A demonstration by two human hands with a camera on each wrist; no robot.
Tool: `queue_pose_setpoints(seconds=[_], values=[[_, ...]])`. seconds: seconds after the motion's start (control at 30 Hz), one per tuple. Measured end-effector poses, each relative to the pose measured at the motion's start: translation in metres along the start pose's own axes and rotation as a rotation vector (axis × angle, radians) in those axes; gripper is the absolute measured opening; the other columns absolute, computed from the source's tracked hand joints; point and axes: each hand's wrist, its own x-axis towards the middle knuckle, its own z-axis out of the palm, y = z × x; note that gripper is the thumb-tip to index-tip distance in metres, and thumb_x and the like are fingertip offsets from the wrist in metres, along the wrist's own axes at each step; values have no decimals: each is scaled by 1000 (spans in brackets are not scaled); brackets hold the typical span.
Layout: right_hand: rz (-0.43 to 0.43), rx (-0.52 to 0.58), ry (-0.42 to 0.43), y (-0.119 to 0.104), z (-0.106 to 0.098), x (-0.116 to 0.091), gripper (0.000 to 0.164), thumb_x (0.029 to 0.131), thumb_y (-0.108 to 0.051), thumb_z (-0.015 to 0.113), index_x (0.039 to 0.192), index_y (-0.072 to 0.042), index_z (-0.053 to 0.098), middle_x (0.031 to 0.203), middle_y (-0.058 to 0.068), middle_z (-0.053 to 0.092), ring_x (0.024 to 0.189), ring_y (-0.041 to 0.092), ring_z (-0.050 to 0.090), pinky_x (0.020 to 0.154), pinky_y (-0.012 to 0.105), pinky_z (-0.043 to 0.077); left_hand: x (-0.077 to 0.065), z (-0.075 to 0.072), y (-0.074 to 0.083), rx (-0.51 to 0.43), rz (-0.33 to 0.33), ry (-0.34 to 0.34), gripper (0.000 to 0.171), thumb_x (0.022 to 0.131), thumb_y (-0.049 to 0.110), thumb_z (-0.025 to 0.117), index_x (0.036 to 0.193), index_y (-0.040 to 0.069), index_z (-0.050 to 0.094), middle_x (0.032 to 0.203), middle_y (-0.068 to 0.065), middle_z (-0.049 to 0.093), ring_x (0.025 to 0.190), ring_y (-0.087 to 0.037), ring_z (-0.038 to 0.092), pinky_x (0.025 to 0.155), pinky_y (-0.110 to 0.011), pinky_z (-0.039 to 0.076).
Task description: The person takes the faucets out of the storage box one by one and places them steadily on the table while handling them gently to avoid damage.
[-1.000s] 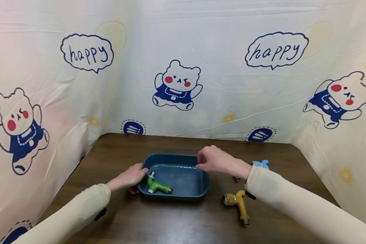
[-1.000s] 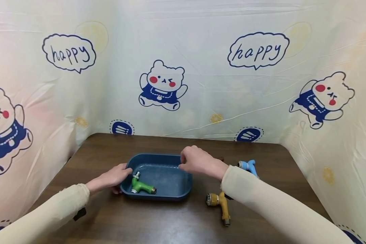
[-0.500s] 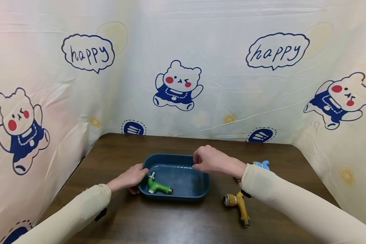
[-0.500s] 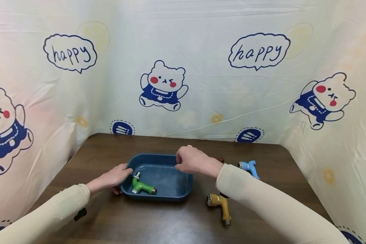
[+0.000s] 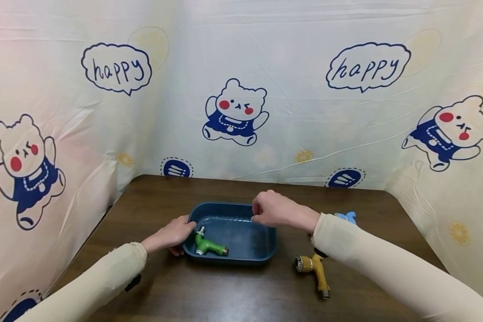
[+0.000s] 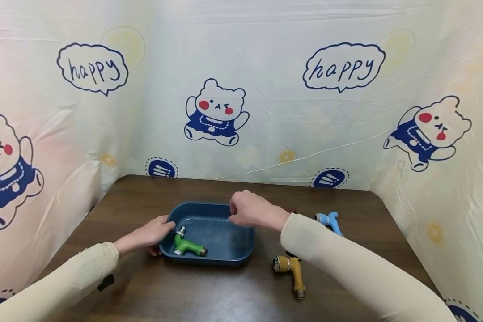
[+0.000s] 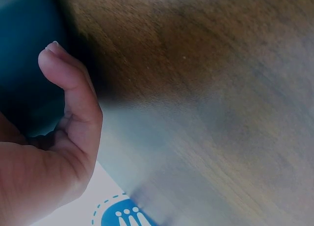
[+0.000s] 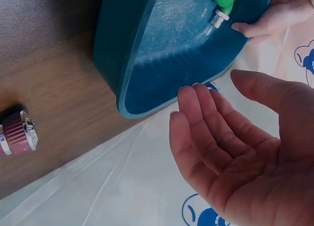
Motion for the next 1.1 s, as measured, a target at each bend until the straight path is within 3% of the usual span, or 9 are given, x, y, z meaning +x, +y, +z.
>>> queue_pose_setpoints(seconds=[0.13, 0.67, 0.8, 0.9, 0.97, 1.03, 1.1], values=[[3, -6, -8, -1, 1, 3, 11, 97, -21, 78, 90, -12, 76, 76, -3, 65, 63, 14, 63, 60, 27, 58, -4, 1, 6, 12, -6, 31, 41, 108, 22, 39, 138, -4, 50, 73, -16, 64, 50, -24, 66, 45, -37, 59], [-29, -25, -42, -9, 1, 14, 12, 98, -20, 77, 88, -13, 75, 76, -3, 65, 64, 14, 63, 59, 28, 56, -5, 0, 5, 5, 15, 29, 37, 107, 22, 40, 133, -2, 52, 72, -16, 64, 49, -23, 66, 43, -36, 58], [-46, -24, -48, -11, 4, 17, 12, 98, -20, 77, 87, -13, 76, 74, -4, 65, 63, 14, 62, 59, 29, 56, 4, -2, -4, -14, 33, -3, 37, 107, 23, 41, 132, -2, 52, 75, -18, 65, 51, -27, 68, 45, -40, 60], [-52, -24, -54, -14, 6, 19, 13, 98, -20, 77, 87, -13, 75, 74, -4, 65, 62, 14, 62, 59, 29, 56, 23, -2, -28, -45, 68, -39, 42, 108, 27, 40, 134, -5, 49, 76, -19, 63, 52, -29, 68, 44, -41, 59], [-54, -29, -58, -17, 7, 20, 13, 98, -21, 77, 86, -14, 75, 73, -3, 65, 62, 14, 61, 59, 29, 55, 25, -1, -30, -51, 74, -47, 44, 108, 28, 40, 136, -6, 48, 77, -19, 64, 52, -29, 68, 44, -41, 59], [-59, -36, -61, -19, 8, 22, 14, 98, -21, 77, 86, -14, 75, 73, -3, 64, 62, 14, 61, 58, 29, 54, 22, 0, -27, -58, 57, -38, 45, 108, 26, 40, 139, -6, 47, 76, -20, 63, 52, -30, 68, 44, -41, 59], [-61, -43, -66, -21, 10, 23, 14, 98, -21, 77, 85, -14, 75, 73, -3, 64, 62, 14, 61, 57, 29, 54, 9, 1, -12, -43, 26, -12, 44, 108, 24, 40, 140, -6, 47, 75, -19, 64, 52, -29, 67, 45, -41, 60]])
